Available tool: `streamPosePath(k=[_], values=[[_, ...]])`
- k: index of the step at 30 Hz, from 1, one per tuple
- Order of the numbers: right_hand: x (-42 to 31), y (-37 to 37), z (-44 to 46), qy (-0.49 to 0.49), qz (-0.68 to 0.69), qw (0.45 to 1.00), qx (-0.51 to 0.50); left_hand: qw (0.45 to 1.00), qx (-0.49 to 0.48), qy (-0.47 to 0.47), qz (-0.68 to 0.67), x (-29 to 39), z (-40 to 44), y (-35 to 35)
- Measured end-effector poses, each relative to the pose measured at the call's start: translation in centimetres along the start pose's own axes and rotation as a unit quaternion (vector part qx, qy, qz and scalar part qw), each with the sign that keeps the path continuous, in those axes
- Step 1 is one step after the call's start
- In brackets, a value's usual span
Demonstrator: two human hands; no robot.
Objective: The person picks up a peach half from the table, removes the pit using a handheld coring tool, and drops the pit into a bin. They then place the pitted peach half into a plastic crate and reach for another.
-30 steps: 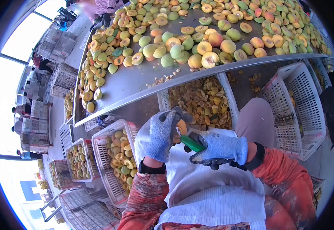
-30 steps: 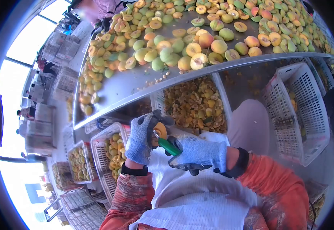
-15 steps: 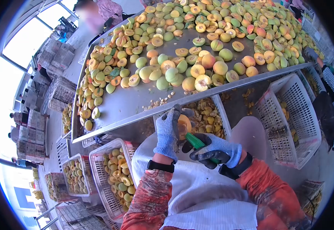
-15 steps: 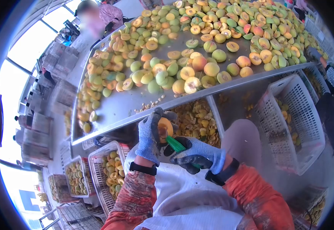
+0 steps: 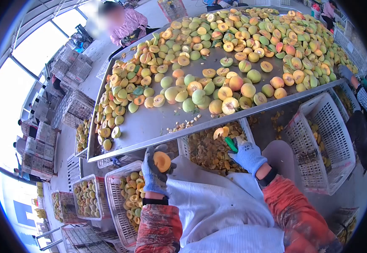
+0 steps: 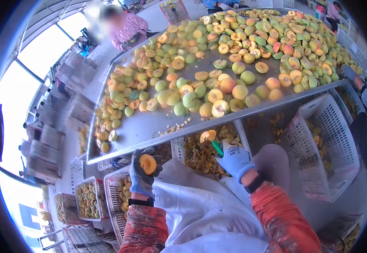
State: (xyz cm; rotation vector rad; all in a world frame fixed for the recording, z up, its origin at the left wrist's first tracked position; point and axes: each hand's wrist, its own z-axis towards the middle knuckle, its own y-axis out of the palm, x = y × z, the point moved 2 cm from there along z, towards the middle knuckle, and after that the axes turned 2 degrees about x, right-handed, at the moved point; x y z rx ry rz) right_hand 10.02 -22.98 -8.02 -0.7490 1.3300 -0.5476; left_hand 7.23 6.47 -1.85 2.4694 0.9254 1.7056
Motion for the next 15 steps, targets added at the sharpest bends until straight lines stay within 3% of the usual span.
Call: streamPosePath(k=[1, 2, 3, 4, 5, 7, 9, 11, 13, 15], values=[[0.1, 0.0, -0.3, 0.036, -0.006, 0.999, 0.009, 0.997, 0.012, 0.031, 0.075, 0.4, 0.2, -5.3], [-0.5, -0.3, -0.4, 0.035, -0.002, 0.999, 0.012, 0.969, 0.123, 0.146, 0.156, 0.0, 0.2, -10.5], [-1.5, -0.5, -1.0, 0.062, 0.009, 0.998, -0.023, 0.884, 0.206, 0.138, 0.397, 0.2, 0.0, -16.8], [-2.2, -0.4, -1.4, 0.087, 0.020, 0.995, -0.054, 0.799, 0.211, 0.038, 0.562, -0.2, -0.4, -21.9], [-2.4, -0.1, -1.5, 0.090, 0.027, 0.994, -0.055, 0.674, 0.236, 0.003, 0.700, 0.7, -2.3, -22.1], [-2.9, 0.4, -1.3, 0.079, 0.086, 0.990, -0.073, 0.779, 0.244, 0.041, 0.576, 0.8, -1.1, -24.0], [-3.5, 0.2, -1.5, 0.069, 0.129, 0.987, -0.063, 0.825, 0.158, 0.177, 0.513, 2.8, 0.5, -15.9], [-3.5, -0.6, -1.6, 0.091, 0.195, 0.968, -0.132, 0.908, 0.086, 0.201, 0.357, 3.5, 4.4, -8.2], [-2.7, -1.5, -2.0, 0.092, 0.221, 0.963, -0.123, 0.939, 0.042, 0.157, 0.303, 3.5, 8.6, -0.3], [-2.3, -2.8, -3.0, 0.193, 0.346, 0.900, -0.181, 0.940, 0.034, 0.082, 0.330, 3.3, 10.1, 8.9]])
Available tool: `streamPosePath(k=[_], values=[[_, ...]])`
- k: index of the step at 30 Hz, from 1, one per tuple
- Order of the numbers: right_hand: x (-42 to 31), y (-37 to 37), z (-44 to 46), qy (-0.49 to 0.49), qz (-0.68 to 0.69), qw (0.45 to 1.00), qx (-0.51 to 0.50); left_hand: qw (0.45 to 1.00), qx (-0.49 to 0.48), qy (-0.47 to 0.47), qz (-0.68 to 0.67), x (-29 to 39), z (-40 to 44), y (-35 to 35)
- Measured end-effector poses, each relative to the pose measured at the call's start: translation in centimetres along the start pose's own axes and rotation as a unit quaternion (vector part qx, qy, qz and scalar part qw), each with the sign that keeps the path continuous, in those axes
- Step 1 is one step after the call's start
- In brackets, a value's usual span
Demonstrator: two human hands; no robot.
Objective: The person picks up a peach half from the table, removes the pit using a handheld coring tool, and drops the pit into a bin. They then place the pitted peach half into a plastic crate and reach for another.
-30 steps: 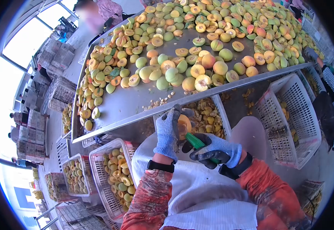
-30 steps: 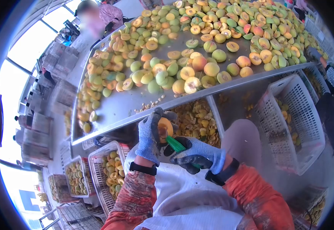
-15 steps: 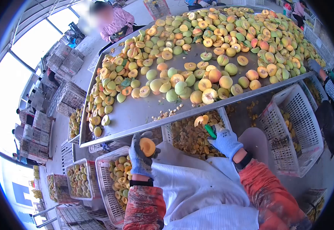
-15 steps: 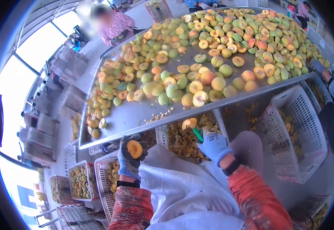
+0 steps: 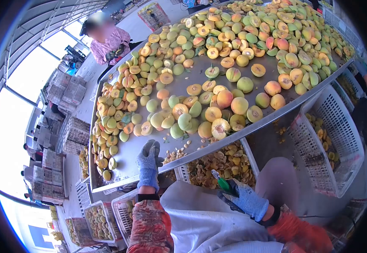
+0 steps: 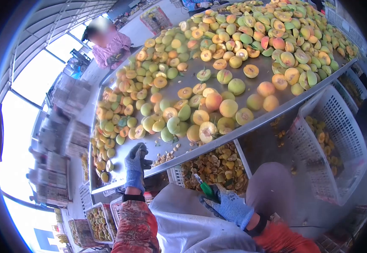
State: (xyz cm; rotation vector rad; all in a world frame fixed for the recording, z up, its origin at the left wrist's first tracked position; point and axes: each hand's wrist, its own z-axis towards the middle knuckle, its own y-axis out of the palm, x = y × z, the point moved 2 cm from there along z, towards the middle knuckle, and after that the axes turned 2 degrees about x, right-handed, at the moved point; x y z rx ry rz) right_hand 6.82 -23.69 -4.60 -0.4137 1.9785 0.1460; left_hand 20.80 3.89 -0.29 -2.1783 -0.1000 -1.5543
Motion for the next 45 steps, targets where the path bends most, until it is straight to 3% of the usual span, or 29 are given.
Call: streamPosePath(k=[2, 3, 4, 5, 6, 8, 9, 10, 12, 13, 14, 15, 17, 19, 21, 26, 27, 28, 30, 32, 34, 36, 37, 38, 39, 42, 43, 44, 45], values=[[0.6, -1.3, -0.7, -0.013, -0.043, 0.999, 0.019, 0.992, -0.020, 0.080, 0.099, 1.1, 3.3, 6.2], [0.3, -2.0, -1.3, -0.007, -0.018, 1.000, 0.003, 0.925, 0.050, 0.264, 0.270, 0.1, 5.5, 8.5], [0.3, -2.4, -1.6, -0.003, 0.006, 1.000, -0.014, 0.792, 0.121, 0.431, 0.415, -0.6, 6.6, 10.8], [0.9, -2.5, -1.7, 0.007, 0.078, 0.997, -0.027, 0.795, 0.057, 0.366, 0.480, 0.6, 5.5, 12.4], [1.0, -2.8, -1.8, 0.011, 0.077, 0.997, -0.024, 0.797, 0.053, 0.366, 0.477, 0.4, 5.8, 12.8], [0.5, -3.4, -2.2, 0.062, 0.166, 0.983, -0.036, 0.962, -0.045, 0.193, 0.189, -0.8, 7.0, 12.4], [0.2, -3.7, -2.2, 0.064, 0.167, 0.983, -0.040, 0.989, -0.120, 0.076, -0.042, 0.3, 5.6, 11.4], [-0.2, -3.9, -2.0, 0.060, 0.180, 0.981, -0.031, 0.954, -0.195, -0.001, -0.228, 0.4, 4.4, 9.5], [-0.5, -3.1, -0.9, 0.054, 0.190, 0.979, -0.043, 0.902, -0.221, -0.054, -0.366, -0.2, 0.6, 7.5], [-0.6, -2.5, 0.2, -0.091, 0.034, 0.995, 0.037, 0.896, -0.231, -0.076, -0.371, -0.4, -1.3, 6.4], [-1.0, -1.8, 0.5, -0.234, -0.120, 0.958, 0.116, 0.888, -0.243, -0.100, -0.378, -0.7, -3.4, 5.6], [-1.6, -1.0, 0.6, -0.234, -0.124, 0.959, 0.103, 0.873, -0.228, -0.126, -0.412, -1.1, -5.3, 4.9], [-4.2, 1.1, 0.4, -0.333, -0.268, 0.888, 0.172, 0.867, -0.226, -0.138, -0.423, -2.4, -7.9, 3.6], [-5.6, 2.7, -0.2, -0.353, -0.322, 0.862, 0.171, 0.849, -0.232, -0.168, -0.445, -2.8, -10.5, 2.9], [-6.4, 3.9, -1.4, -0.382, -0.406, 0.808, 0.192, 0.844, -0.220, -0.161, -0.462, -3.2, -12.2, 2.1], [-5.8, 6.1, -4.1, -0.396, -0.459, 0.776, 0.171, 0.856, -0.224, -0.090, -0.457, -3.0, -15.8, -0.3], [-5.5, 6.6, -4.6, -0.385, -0.469, 0.777, 0.166, 0.945, -0.189, 0.081, -0.254, -2.5, -16.4, -0.7], [-5.4, 6.8, -5.1, -0.387, -0.471, 0.775, 0.165, 0.945, -0.187, 0.083, -0.256, -2.2, -17.7, -0.9], [-5.2, 7.3, -6.1, -0.354, -0.499, 0.782, 0.117, 0.970, -0.075, 0.186, -0.136, 0.0, -21.0, -1.7], [-6.5, 8.1, -8.1, -0.353, -0.459, 0.806, 0.120, 0.957, -0.100, 0.144, -0.231, -1.8, -20.6, -1.5], [-6.9, 8.8, -9.0, -0.350, -0.417, 0.830, 0.121, 0.931, -0.053, 0.050, -0.358, -1.4, -21.8, -1.8], [-7.1, 9.2, -9.1, -0.394, -0.324, 0.853, 0.107, 0.927, -0.042, 0.098, -0.360, -1.3, -22.4, -2.2], [-7.1, 8.9, -8.8, -0.397, -0.326, 0.851, 0.108, 0.946, 0.014, 0.280, -0.165, -1.1, -22.6, -2.8], [-6.6, 8.4, -8.3, -0.374, -0.351, 0.854, 0.086, 0.895, 0.067, 0.439, 0.045, -1.2, -22.9, -2.8], [-5.9, 8.1, -8.0, -0.348, -0.373, 0.858, 0.063, 0.940, -0.009, 0.304, -0.154, -3.0, -21.7, -2.3], [-4.7, 7.1, -7.1, -0.349, -0.468, 0.811, 0.034, 0.955, -0.057, 0.288, -0.049, -3.7, -22.3, -2.9], [-4.4, 7.6, -7.4, -0.363, -0.448, 0.816, 0.050, 0.956, -0.068, 0.194, -0.210, -3.5, -22.5, -2.4], [-4.8, 8.2, -7.9, -0.358, -0.446, 0.819, 0.049, 0.957, -0.070, 0.189, -0.209, -2.6, -23.2, -2.1], [-6.0, 8.5, -8.8, -0.386, -0.398, 0.828, 0.077, 0.942, -0.044, 0.133, -0.305, -1.8, -23.7, -2.0]])
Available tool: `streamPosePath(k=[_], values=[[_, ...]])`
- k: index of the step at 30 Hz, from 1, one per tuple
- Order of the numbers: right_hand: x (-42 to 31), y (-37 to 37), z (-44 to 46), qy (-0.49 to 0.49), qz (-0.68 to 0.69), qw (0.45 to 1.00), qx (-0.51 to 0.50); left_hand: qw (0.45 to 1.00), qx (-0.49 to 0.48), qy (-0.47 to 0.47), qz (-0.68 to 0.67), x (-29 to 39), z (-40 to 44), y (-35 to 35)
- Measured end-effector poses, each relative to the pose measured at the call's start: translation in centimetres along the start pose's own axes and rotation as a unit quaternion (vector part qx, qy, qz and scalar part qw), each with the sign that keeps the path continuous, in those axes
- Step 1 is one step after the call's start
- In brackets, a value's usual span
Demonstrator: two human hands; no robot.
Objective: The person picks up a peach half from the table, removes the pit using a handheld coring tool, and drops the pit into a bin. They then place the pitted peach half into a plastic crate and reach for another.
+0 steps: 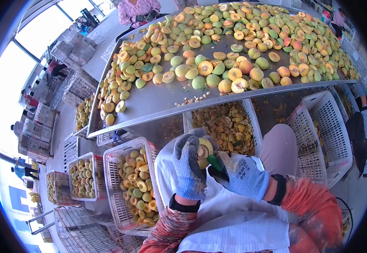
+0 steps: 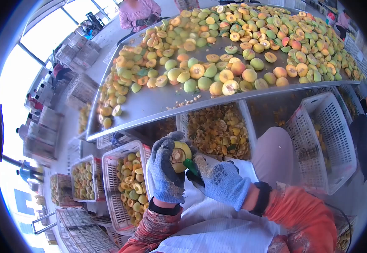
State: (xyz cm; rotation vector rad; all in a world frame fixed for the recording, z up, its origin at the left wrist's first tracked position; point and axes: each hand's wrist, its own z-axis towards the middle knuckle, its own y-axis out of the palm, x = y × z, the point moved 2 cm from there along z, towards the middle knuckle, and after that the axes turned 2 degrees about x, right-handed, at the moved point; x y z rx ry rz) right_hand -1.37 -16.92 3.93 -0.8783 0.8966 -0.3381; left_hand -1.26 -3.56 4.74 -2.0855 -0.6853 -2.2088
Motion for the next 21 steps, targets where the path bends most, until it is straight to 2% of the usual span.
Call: streamPosePath(k=[1, 3, 5, 6, 9, 10, 11, 13, 14, 15, 17, 18, 19, 21], values=[[-1.0, -1.0, 0.2, -0.005, 0.035, 0.998, 0.053, 0.993, 0.054, -0.039, -0.094, 0.1, -0.2, 0.2], [-0.9, -1.3, 0.4, 0.004, 0.025, 0.999, 0.039, 0.995, 0.049, -0.045, -0.069, -0.1, 0.0, -0.1], [1.0, 0.4, -0.3, 0.005, 0.019, 1.000, 0.002, 0.991, 0.000, -0.079, -0.109, -0.2, 0.0, -0.2], [2.1, 0.7, -0.2, -0.042, 0.033, 0.999, 0.004, 0.983, -0.004, -0.115, -0.142, -0.9, 0.2, -0.7], [0.6, -0.7, -0.4, 0.024, 0.030, 0.999, -0.018, 0.982, -0.001, -0.102, -0.160, -0.2, -0.2, 0.0], [-0.4, -1.5, 0.0, -0.031, 0.032, 0.996, 0.078, 0.988, 0.007, -0.076, -0.134, 0.2, -0.3, 0.3], [-0.7, -1.7, 0.2, -0.031, 0.032, 0.996, 0.077, 0.988, 0.008, -0.075, -0.135, 0.0, -0.3, 0.2], [-0.7, -1.7, 0.5, 0.026, 0.071, 0.997, 0.025, 0.994, 0.039, -0.078, -0.063, -0.8, 0.0, -0.5], [0.4, -0.5, 0.5, 0.022, 0.154, 0.987, 0.031, 0.990, 0.019, -0.103, -0.091, -1.3, 0.2, -0.9], [1.1, -0.1, 0.4, 0.024, 0.155, 0.987, 0.033, 0.990, 0.017, -0.104, -0.089, -2.0, 0.5, -1.2], [2.3, 0.5, 0.8, 0.070, 0.037, 0.991, -0.104, 0.973, 0.012, -0.150, -0.173, -3.0, 1.6, -1.3], [2.1, 0.2, 0.9, 0.063, 0.017, 0.996, -0.061, 0.976, -0.005, -0.142, -0.164, -2.7, 1.8, -1.1], [1.9, 0.3, 0.8, 0.062, 0.015, 0.996, -0.062, 0.976, -0.004, -0.140, -0.166, -2.7, 2.1, -0.8], [1.3, 0.2, 0.8, -0.016, -0.215, 0.976, 0.024, 0.978, 0.027, -0.092, -0.183, -2.6, 2.5, -0.2]])
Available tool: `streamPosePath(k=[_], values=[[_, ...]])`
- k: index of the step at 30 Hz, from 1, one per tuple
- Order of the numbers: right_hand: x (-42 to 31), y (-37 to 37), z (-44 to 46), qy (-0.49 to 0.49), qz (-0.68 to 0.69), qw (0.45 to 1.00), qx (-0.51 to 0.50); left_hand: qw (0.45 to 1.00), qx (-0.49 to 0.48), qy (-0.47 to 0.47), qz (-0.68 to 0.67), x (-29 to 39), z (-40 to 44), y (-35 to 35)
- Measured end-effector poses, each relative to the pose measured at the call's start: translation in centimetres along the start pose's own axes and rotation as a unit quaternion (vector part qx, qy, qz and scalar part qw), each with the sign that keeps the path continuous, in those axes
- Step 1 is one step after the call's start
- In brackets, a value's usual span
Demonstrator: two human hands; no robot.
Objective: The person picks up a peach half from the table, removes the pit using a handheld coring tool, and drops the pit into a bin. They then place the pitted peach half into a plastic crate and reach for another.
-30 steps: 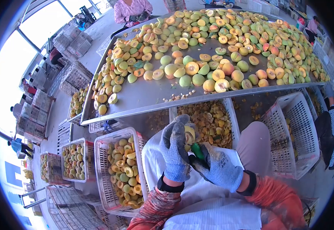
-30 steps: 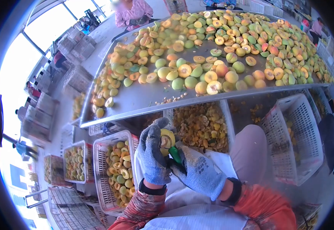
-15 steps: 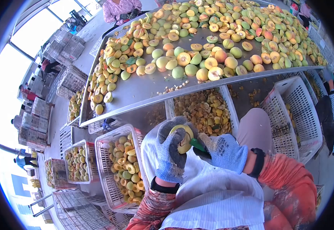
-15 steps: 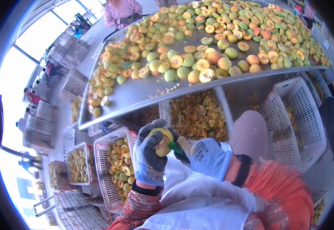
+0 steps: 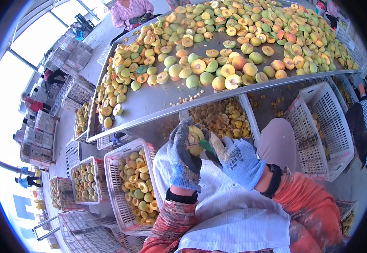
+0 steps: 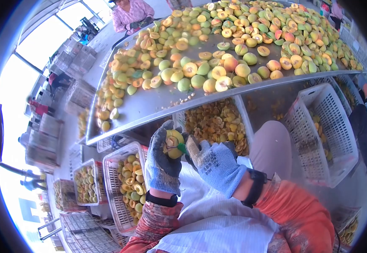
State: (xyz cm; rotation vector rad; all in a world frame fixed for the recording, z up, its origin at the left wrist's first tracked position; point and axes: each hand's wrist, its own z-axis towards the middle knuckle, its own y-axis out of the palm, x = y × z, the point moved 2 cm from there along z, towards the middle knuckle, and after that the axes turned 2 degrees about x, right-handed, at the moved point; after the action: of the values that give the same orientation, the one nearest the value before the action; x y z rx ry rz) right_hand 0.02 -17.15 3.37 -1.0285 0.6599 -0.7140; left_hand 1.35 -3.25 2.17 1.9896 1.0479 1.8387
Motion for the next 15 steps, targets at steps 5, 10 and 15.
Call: streamPosePath(k=[5, 10, 15], values=[[-0.2, -0.3, -0.5, 0.031, 0.125, 0.987, -0.100, 0.993, 0.016, 0.012, 0.113, 0.0, -0.1, -0.1], [-0.1, -1.8, 0.4, 0.192, 0.506, 0.782, -0.309, 0.915, -0.016, 0.267, 0.301, -0.4, 0.0, -1.0], [0.0, -2.6, 0.9, 0.229, 0.554, 0.711, -0.367, 0.986, -0.085, -0.018, 0.142, 1.5, -0.2, -0.2]])
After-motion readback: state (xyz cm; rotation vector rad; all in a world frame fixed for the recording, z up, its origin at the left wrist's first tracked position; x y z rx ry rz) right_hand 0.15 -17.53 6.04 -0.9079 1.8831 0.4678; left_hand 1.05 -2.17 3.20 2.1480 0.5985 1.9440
